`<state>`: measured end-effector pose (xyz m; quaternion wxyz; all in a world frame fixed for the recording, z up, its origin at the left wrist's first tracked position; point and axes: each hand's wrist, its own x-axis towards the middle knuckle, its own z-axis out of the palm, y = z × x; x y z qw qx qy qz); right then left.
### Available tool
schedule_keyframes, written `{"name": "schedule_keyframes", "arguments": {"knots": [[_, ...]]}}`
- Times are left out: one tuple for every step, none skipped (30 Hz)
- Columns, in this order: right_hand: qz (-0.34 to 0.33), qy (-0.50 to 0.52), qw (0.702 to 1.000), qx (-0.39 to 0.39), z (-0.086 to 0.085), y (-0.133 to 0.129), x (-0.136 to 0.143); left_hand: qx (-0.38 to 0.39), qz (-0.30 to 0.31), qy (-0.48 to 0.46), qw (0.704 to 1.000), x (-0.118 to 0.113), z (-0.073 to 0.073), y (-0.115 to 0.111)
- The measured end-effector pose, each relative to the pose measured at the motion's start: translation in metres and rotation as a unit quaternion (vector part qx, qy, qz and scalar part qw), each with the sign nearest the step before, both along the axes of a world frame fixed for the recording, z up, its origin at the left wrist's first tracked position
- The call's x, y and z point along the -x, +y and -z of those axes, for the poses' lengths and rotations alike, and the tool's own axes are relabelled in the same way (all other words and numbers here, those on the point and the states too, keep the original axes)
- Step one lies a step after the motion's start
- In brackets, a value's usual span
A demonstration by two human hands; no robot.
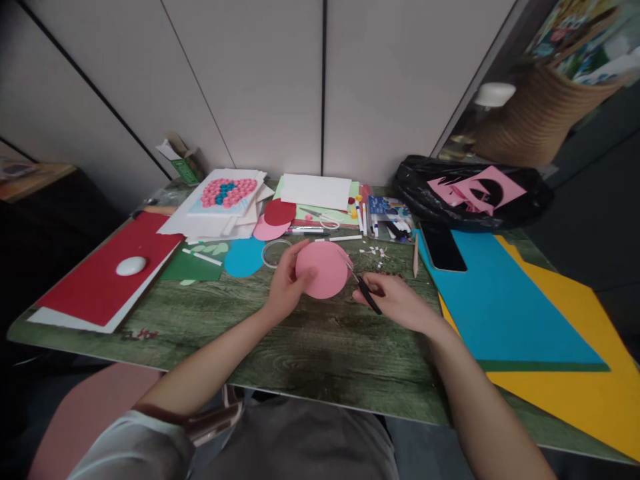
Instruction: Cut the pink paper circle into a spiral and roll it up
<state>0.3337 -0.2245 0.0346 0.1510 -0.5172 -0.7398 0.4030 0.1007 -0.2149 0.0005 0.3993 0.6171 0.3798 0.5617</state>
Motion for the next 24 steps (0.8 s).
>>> {"name": "schedule_keyframes", "arguments": {"knots": [[-0.001, -0.002, 1.0, -0.001, 0.0001, 0.0003, -0.0004, -0.001, 0.001, -0.001, 1.0, 0.0001, 0.0, 0.0004], [-0.002, -0.004, 1.0, -0.002, 0.0004, 0.0005, -0.001, -0.002, 0.002, 0.0, 1.0, 0.0002, -0.0002, 0.0007], [-0.003, -0.005, 1.0, -0.002, 0.0008, 0.0008, -0.0016, -0.003, 0.001, 0.001, 1.0, 0.0004, -0.0004, 0.0008], [-0.003, -0.006, 1.0, -0.004, 0.0014, 0.0009, -0.0023, -0.002, -0.001, 0.002, 1.0, 0.0005, -0.0007, 0.0008], [-0.003, -0.006, 1.0, -0.004, 0.002, 0.001, -0.003, -0.002, -0.001, 0.003, 1.0, 0.0007, -0.001, 0.0005], [-0.003, -0.007, 1.0, -0.004, 0.0027, 0.001, -0.0037, -0.002, -0.003, 0.005, 1.0, 0.0008, -0.0014, 0.0002], [-0.003, -0.008, 1.0, -0.005, 0.0033, 0.001, -0.0044, -0.002, -0.004, 0.006, 1.0, 0.0009, -0.0018, -0.0002], [-0.005, -0.01, 1.0, -0.005, 0.0037, 0.001, -0.0049, 0.0, -0.005, 0.007, 1.0, 0.001, -0.0023, -0.0006], [-0.006, -0.011, 1.0, -0.007, 0.0038, 0.0009, -0.0052, 0.002, -0.006, 0.008, 1.0, 0.0012, -0.0027, -0.001], [-0.008, -0.013, 1.0, -0.007, 0.0037, 0.0009, -0.0053, 0.005, -0.007, 0.009, 1.0, 0.0013, -0.0031, -0.0014], [-0.01, -0.013, 1.0, -0.008, 0.0032, 0.0008, -0.0052, 0.008, -0.008, 0.009, 1.0, 0.0014, -0.0034, -0.0016], [-0.012, -0.014, 1.0, -0.008, 0.0025, 0.0008, -0.0049, 0.011, -0.008, 0.009, 1.0, 0.0015, -0.0037, -0.0018], [-0.013, -0.014, 1.0, -0.008, 0.0016, 0.0008, -0.0044, 0.014, -0.009, 0.008, 1.0, 0.0015, -0.0038, -0.0018], [-0.014, -0.014, 1.0, -0.008, 0.0007, 0.0007, -0.0039, 0.016, -0.01, 0.006, 1.0, 0.0015, -0.0039, -0.0018], [-0.015, -0.015, 1.0, -0.008, -0.0003, 0.0007, -0.0034, 0.017, -0.01, 0.004, 1.0, 0.0014, -0.0039, -0.0017], [-0.015, -0.016, 1.0, -0.008, -0.0011, 0.0007, -0.0031, 0.018, -0.011, 0.002, 1.0, 0.0014, -0.0038, -0.0015], [-0.015, -0.018, 1.0, -0.009, -0.0017, 0.0007, -0.0029, 0.019, -0.011, -0.001, 1.0, 0.0014, -0.0037, -0.0013], [-0.014, -0.019, 1.0, -0.011, -0.0021, 0.0007, -0.0029, 0.019, -0.01, -0.004, 1.0, 0.0014, -0.0036, -0.0012], [-0.014, -0.02, 1.0, -0.012, -0.0022, 0.0007, -0.0031, 0.018, -0.01, -0.007, 1.0, 0.0015, -0.0036, -0.001], [-0.015, -0.02, 1.0, -0.013, -0.0022, 0.0008, -0.0034, 0.016, -0.011, -0.01, 1.0, 0.0016, -0.0037, -0.0009], [-0.016, -0.02, 1.0, -0.014, -0.0019, 0.0009, -0.0038, 0.013, -0.012, -0.013, 1.0, 0.0018, -0.0039, -0.0009], [-0.018, -0.02, 1.0, -0.014, -0.0016, 0.001, -0.0042, 0.01, -0.013, -0.014, 1.0, 0.002, -0.0042, -0.0009], [-0.02, -0.02, 1.0, -0.013, -0.0013, 0.0011, -0.0046, 0.009, -0.014, -0.014, 1.0, 0.0021, -0.0046, -0.0009], [-0.021, -0.02, 0.999, -0.012, -0.001, 0.0012, -0.0048, 0.008, -0.016, -0.014, 1.0, 0.0023, -0.005, -0.0009]]}}
